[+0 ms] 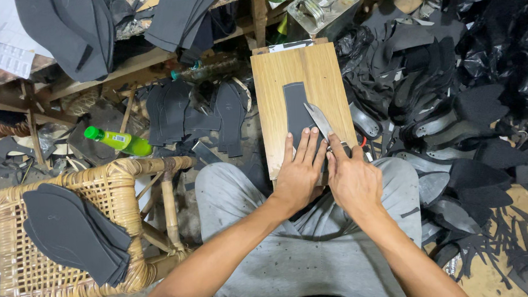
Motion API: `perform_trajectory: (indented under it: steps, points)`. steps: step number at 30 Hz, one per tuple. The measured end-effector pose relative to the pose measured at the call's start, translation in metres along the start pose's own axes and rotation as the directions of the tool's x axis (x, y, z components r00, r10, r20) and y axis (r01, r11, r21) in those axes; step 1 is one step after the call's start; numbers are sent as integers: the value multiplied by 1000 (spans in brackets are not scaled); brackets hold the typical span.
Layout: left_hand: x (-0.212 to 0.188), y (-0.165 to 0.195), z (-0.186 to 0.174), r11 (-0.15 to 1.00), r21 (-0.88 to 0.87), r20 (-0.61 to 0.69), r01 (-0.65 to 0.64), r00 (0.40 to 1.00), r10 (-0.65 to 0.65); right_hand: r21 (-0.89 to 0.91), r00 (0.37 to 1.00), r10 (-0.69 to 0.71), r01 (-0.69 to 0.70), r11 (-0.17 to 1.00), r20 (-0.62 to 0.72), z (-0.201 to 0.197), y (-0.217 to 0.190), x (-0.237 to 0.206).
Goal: The person cuts and trims black shoe insoles using red-handled scissors and a knife. They first trim the edges with scissors, then place the insole on a wooden board and use a knife to refine the shape, removing small pieces of material.
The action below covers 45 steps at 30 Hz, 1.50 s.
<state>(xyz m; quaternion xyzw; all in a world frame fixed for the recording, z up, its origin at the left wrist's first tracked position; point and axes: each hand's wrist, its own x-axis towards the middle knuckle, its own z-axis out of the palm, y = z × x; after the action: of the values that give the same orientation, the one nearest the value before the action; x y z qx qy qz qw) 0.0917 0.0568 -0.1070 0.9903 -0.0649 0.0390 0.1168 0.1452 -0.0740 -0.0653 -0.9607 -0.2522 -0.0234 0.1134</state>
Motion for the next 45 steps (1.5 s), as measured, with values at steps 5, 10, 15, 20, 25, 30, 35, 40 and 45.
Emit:
perform_trajectory:
  steps: [5,10,15,20,25,30,35,40,45]
  points:
    - [0,0,-1,1000,31,39,-4,999,3,5,1000,-8,8,1000,-26,3,-2,1]
    - [-1,-1,0,1000,26,6,-15,1000,15,3,1000,-2,2,1000,-17,4,-4,3]
    - [-1,-2,2,1000,16,-8,-16,1000,16,2,1000,10,-10,1000,-3,3,-7,5]
    - [-1,-2,3,1000,22,-20,-13,1000,13,17,1000,15,-15,1000,-12,2,-10,8]
    - [-1,0,2,1000,27,1,-2,1000,2,13,1000,18,-18,1000,5,2,-11,11]
    - [0,0,2,999,45,25,0,1000,-2,24,1000,11,-12,1000,8,2,-11,13]
    - [0,-1,2,998,65,34,-7,999,5,29,1000,-2,3,1000,-6,2,-12,15]
    - [1,-1,2,998,70,48,-7,999,4,43,999,-17,18,999,-27,3,-12,17]
    - [2,0,-1,998,58,107,6,994,-13,50,999,-13,14,999,-33,5,-12,20]
